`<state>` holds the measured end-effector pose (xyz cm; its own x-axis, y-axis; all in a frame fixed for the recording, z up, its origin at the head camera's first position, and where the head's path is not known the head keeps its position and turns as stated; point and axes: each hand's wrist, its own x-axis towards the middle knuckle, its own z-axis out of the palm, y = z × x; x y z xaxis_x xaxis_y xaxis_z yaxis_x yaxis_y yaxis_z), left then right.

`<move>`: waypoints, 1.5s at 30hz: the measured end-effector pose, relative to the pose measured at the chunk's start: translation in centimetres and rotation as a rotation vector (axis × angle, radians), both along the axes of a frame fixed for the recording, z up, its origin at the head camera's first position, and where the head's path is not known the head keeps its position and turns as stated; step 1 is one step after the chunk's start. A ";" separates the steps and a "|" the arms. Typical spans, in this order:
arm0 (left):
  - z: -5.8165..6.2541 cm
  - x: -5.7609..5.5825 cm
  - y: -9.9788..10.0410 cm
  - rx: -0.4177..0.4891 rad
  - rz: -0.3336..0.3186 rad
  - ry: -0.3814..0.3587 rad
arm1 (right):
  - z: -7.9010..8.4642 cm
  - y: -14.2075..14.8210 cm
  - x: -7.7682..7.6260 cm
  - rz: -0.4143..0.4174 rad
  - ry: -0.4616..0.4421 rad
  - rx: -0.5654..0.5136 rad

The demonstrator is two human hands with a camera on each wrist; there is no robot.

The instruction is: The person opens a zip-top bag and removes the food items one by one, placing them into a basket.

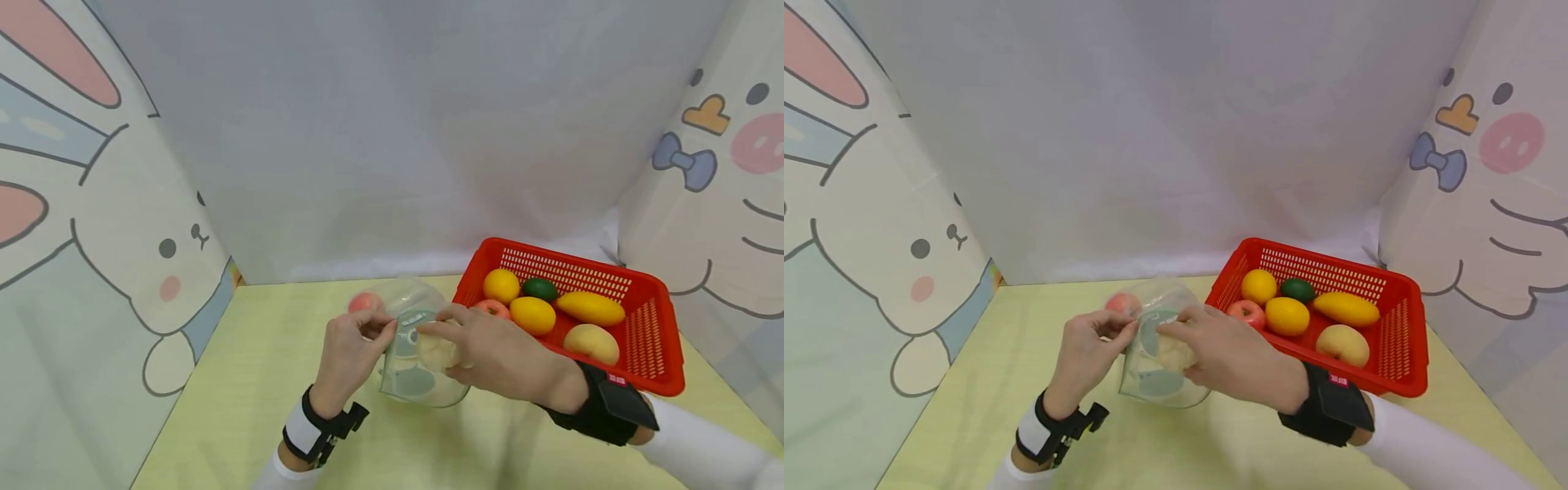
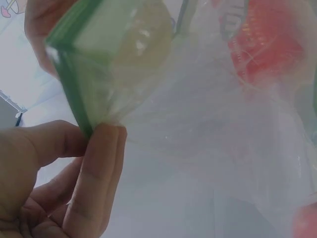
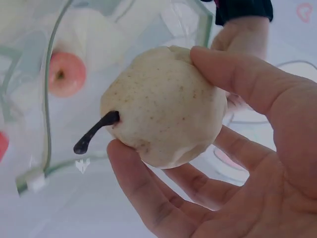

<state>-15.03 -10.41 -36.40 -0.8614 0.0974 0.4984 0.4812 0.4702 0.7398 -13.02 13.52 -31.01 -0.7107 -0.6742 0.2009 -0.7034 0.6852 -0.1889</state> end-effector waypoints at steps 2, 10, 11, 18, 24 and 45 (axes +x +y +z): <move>0.0 0.0 0.0 0.000 0.001 0.000 | 0.9 1.0 0.1 -0.037 -0.032 0.010; 0.1 0.0 0.0 -0.008 0.003 0.007 | 1.6 5.9 -1.7 -0.218 -0.014 0.020; 0.0 0.0 0.0 -0.010 0.005 0.007 | 1.5 6.5 -2.2 -0.252 -0.042 0.026; -0.1 0.0 -0.1 -0.003 0.005 0.006 | -0.1 11.3 -6.2 -0.442 -0.213 0.091; -0.1 0.1 -0.1 0.001 0.002 0.006 | -1.5 15.3 -8.5 -0.467 -0.215 0.109; -0.1 0.1 -0.1 0.000 -0.003 -0.003 | -7.2 19.6 -13.3 -0.462 -0.233 0.224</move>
<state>-14.97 -10.46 -36.50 -0.8628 0.0995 0.4957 0.4801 0.4687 0.7415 -26.31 33.10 -38.25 -0.9508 -0.2903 -0.1084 -0.2777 0.9534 -0.1178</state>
